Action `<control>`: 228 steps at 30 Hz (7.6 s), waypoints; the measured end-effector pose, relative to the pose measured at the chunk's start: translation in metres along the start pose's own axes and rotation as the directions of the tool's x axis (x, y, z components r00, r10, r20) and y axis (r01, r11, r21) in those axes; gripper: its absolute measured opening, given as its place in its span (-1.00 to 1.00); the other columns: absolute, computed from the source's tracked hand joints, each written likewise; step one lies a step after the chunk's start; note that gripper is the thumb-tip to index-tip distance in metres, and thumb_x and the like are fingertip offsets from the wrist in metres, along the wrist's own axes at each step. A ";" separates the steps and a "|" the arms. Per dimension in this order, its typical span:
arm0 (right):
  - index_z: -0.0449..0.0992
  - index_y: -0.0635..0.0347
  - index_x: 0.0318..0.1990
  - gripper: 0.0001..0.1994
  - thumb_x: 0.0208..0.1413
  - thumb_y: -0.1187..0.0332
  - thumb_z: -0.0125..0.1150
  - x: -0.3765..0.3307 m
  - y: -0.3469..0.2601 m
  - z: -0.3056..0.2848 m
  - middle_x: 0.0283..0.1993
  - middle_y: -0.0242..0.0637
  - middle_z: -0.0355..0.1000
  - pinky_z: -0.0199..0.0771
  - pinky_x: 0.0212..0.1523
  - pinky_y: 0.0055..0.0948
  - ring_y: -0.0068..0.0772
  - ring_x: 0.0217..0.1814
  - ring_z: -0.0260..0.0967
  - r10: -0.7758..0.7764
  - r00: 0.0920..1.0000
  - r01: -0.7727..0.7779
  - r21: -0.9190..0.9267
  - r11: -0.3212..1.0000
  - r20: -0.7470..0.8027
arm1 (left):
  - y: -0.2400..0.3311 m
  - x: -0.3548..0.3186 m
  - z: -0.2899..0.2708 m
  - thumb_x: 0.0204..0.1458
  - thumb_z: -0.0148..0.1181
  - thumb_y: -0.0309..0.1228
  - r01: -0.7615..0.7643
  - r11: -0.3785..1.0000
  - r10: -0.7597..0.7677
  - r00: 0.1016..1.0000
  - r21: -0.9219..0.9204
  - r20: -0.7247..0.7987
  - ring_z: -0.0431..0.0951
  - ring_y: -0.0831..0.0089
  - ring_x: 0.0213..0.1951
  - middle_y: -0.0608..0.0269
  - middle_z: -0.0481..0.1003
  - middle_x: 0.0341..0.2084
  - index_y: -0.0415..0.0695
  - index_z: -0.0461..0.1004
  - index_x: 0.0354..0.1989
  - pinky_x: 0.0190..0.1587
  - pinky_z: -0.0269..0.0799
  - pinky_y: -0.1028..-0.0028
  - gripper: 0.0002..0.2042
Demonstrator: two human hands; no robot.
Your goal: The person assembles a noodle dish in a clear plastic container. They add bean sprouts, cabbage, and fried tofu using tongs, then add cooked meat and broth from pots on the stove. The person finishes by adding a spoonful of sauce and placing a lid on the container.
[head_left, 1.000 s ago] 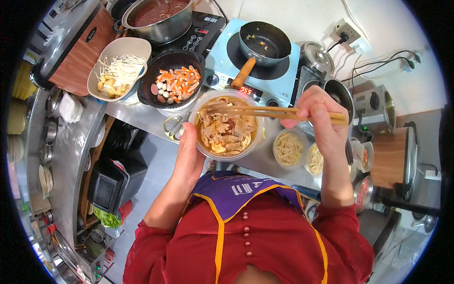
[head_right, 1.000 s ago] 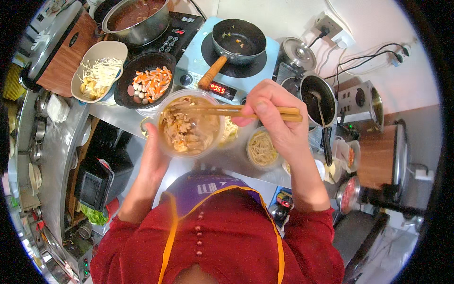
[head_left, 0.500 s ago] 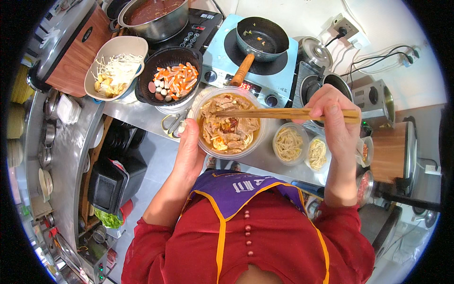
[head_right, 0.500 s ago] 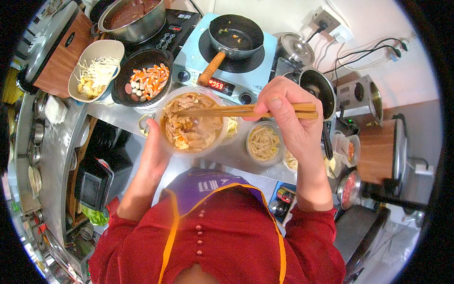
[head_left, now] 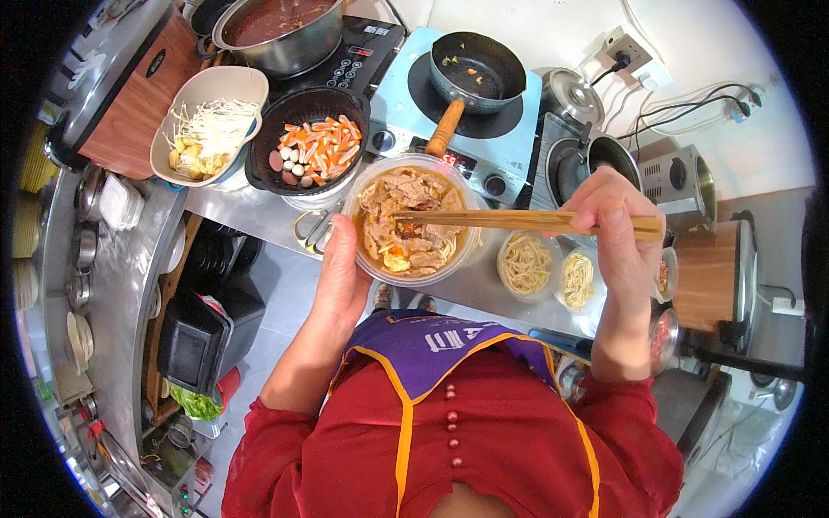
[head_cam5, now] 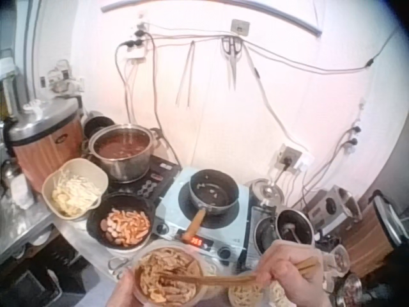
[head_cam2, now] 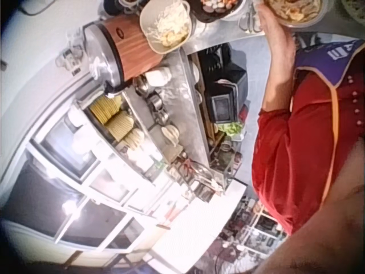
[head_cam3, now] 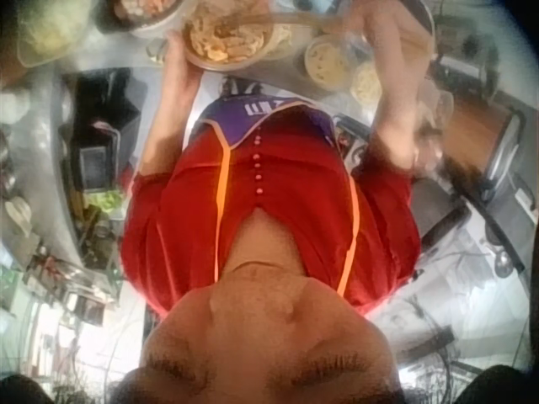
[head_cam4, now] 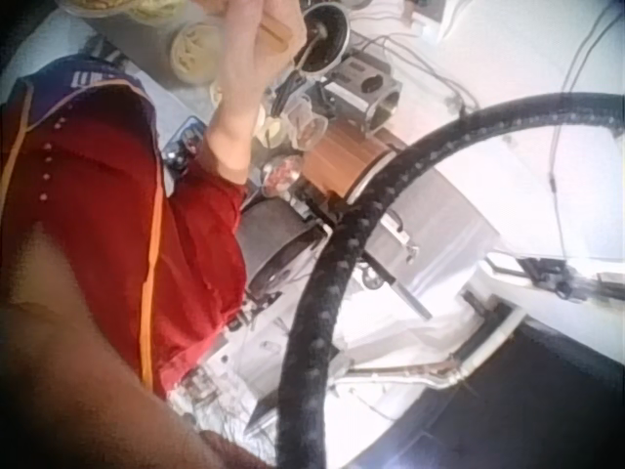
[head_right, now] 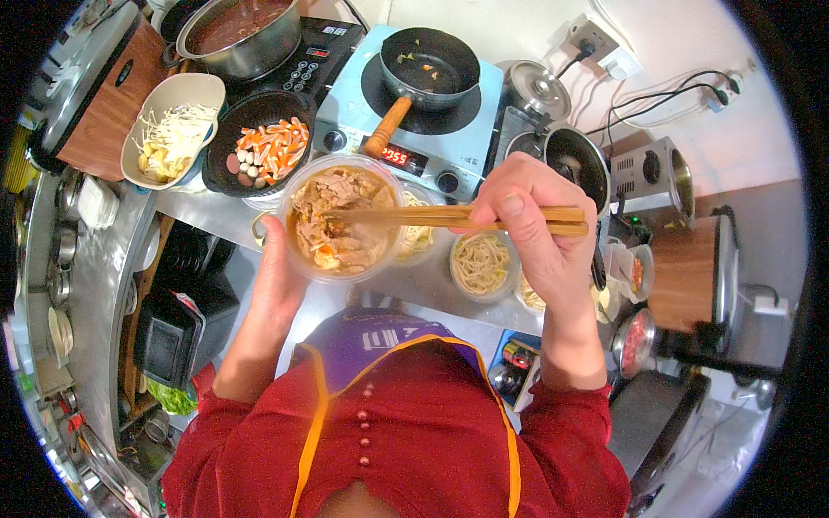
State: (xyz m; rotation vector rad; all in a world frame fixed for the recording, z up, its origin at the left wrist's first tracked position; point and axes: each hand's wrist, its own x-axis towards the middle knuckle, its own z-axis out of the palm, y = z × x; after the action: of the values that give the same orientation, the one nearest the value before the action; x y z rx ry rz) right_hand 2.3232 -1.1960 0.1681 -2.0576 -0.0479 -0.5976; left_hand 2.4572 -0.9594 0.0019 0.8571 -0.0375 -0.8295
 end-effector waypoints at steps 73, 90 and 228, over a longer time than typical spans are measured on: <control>0.47 0.28 -0.49 -0.67 0.28 0.25 0.09 -0.019 -0.016 -0.009 -0.45 -0.26 0.44 0.26 -0.38 -0.51 -0.48 -0.41 0.31 0.098 0.979 -0.103 -0.023 0.994 -0.177 | 0.014 0.018 0.012 0.13 -0.11 0.30 -0.015 0.999 0.016 0.999 0.039 -0.037 0.24 0.28 0.33 0.11 0.23 0.32 -0.24 0.09 0.38 0.35 0.15 0.25 -0.13; 0.48 0.29 -0.47 -0.67 0.30 0.25 0.07 -0.015 -0.016 -0.002 -0.45 -0.25 0.41 0.27 -0.35 -0.53 -0.49 -0.40 0.33 0.112 0.974 -0.114 0.000 0.993 -0.199 | 0.016 0.018 0.012 0.15 -0.15 0.29 -0.004 0.999 0.004 1.000 0.047 -0.005 0.21 0.27 0.35 0.12 0.22 0.33 -0.19 0.08 0.39 0.35 0.14 0.22 -0.15; 0.50 0.33 -0.38 -0.68 0.27 0.21 0.19 -0.068 0.186 -0.255 -0.60 -0.36 0.39 0.35 -0.53 -0.55 -0.63 -0.56 0.38 0.382 0.907 -0.391 -0.018 0.920 -0.176 | -0.126 0.030 0.142 0.05 -0.15 0.41 -0.057 0.993 0.080 0.969 0.104 -0.234 0.17 0.15 0.37 0.11 0.11 0.39 -0.10 -0.04 0.45 0.37 0.13 0.09 -0.04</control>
State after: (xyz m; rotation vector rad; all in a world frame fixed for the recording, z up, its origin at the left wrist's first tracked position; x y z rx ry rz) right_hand 2.2124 -1.4913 0.0976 -1.9835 0.4720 -0.5237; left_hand 2.3496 -1.1183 0.0033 1.0369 0.1043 -0.6597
